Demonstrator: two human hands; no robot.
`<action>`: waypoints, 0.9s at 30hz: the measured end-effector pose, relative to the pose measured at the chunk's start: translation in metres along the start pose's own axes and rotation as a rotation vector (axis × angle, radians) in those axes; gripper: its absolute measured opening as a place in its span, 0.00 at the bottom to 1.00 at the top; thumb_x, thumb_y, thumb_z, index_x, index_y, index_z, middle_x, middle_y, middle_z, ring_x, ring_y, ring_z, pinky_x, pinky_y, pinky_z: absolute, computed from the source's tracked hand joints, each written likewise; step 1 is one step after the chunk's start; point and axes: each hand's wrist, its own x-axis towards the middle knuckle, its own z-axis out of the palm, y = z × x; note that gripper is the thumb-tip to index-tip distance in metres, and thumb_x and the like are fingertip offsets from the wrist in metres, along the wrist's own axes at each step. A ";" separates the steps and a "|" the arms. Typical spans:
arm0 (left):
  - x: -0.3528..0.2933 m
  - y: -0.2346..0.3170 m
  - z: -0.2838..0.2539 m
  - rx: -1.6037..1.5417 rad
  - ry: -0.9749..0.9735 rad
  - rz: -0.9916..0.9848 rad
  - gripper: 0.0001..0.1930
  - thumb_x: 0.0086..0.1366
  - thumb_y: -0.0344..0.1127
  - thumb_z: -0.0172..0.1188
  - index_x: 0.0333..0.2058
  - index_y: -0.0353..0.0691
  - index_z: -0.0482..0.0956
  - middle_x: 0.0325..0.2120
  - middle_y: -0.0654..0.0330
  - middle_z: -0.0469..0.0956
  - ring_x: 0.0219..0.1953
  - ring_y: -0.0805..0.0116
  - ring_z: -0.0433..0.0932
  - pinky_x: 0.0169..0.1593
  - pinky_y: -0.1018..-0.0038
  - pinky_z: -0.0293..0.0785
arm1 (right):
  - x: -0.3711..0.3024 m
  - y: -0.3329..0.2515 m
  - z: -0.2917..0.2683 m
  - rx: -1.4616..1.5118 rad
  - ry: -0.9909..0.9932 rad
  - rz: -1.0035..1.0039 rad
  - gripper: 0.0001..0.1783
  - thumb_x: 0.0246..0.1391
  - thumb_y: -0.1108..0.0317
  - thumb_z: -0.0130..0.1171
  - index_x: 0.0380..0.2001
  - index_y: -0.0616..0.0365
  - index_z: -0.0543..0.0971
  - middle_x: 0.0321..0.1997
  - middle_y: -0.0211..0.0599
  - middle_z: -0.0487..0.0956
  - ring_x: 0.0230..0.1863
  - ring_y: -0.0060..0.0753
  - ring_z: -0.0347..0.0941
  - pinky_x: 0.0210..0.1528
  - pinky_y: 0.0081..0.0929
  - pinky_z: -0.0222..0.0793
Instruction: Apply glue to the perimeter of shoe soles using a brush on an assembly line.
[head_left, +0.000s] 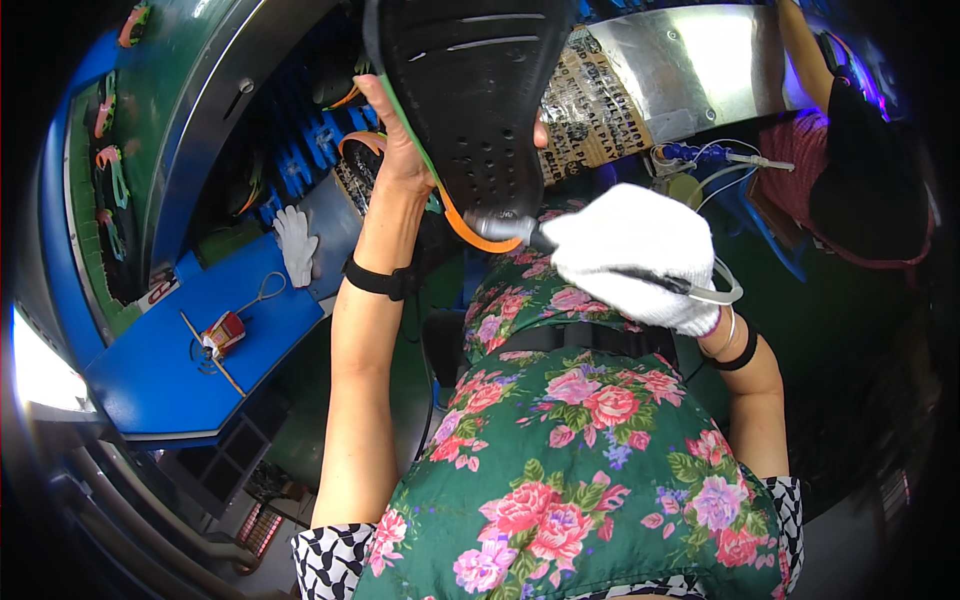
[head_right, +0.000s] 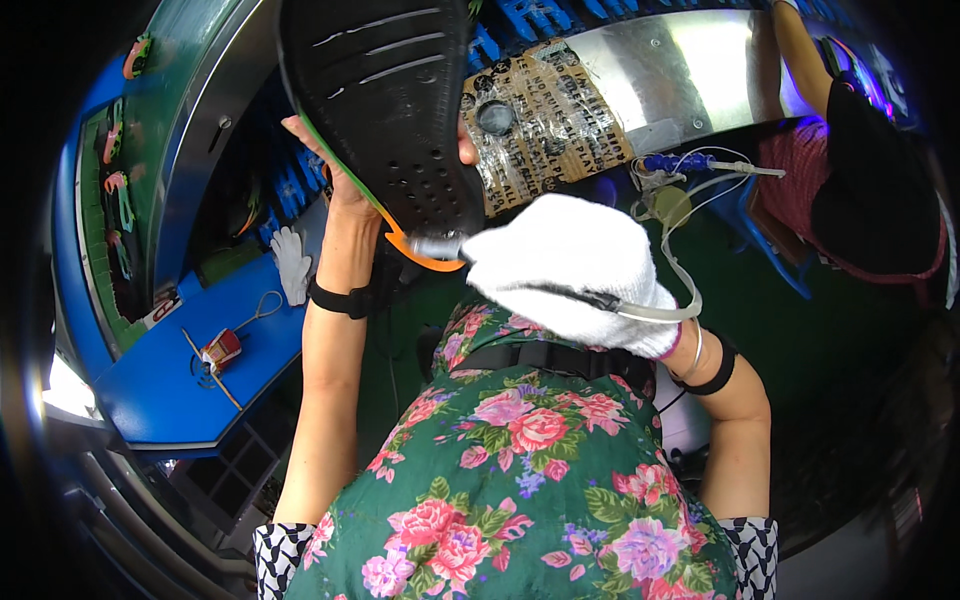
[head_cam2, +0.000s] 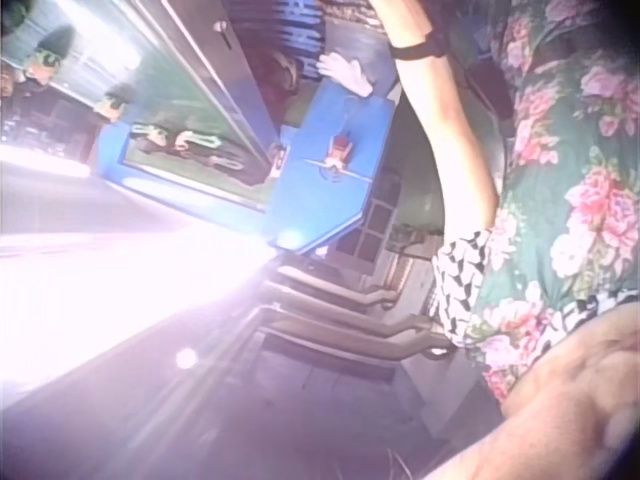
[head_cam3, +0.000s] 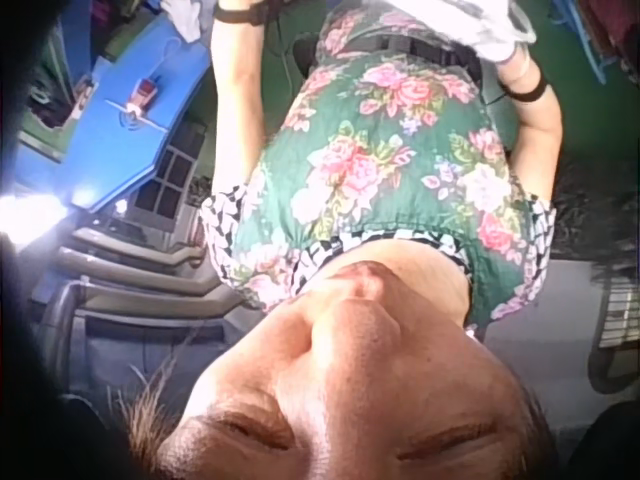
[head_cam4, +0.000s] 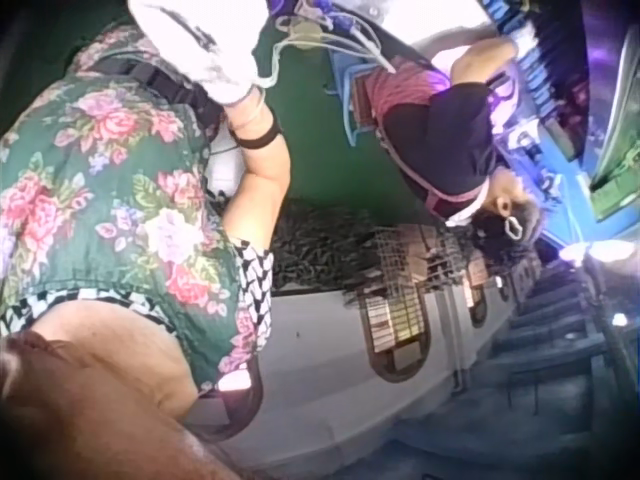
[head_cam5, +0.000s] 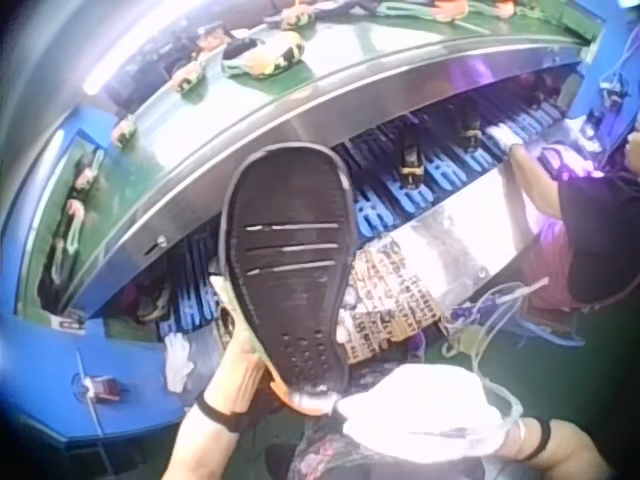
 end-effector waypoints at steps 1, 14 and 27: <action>0.003 -0.003 -0.013 -0.148 -0.514 -0.033 0.73 0.43 0.97 0.34 0.69 0.34 0.64 0.50 0.37 0.80 0.44 0.42 0.87 0.45 0.46 0.89 | 0.002 0.003 0.000 -0.067 -0.007 -0.040 0.14 0.43 0.77 0.75 0.37 0.57 0.89 0.41 0.42 0.89 0.38 0.42 0.85 0.42 0.34 0.81; 0.008 -0.009 -0.025 0.220 -0.399 -0.294 0.58 0.59 0.85 0.42 0.66 0.33 0.68 0.49 0.37 0.81 0.39 0.43 0.88 0.39 0.51 0.91 | 0.011 0.014 0.002 -0.214 -0.221 -0.210 0.15 0.51 0.71 0.73 0.44 0.57 0.88 0.46 0.38 0.88 0.41 0.40 0.84 0.44 0.33 0.81; 0.012 -0.006 -0.032 0.365 -0.313 -0.550 0.49 0.67 0.77 0.48 0.61 0.29 0.74 0.46 0.40 0.83 0.42 0.52 0.89 0.38 0.58 0.91 | 0.013 0.025 0.013 -0.034 -0.355 -0.187 0.13 0.49 0.72 0.73 0.40 0.55 0.89 0.46 0.38 0.89 0.43 0.40 0.85 0.46 0.35 0.80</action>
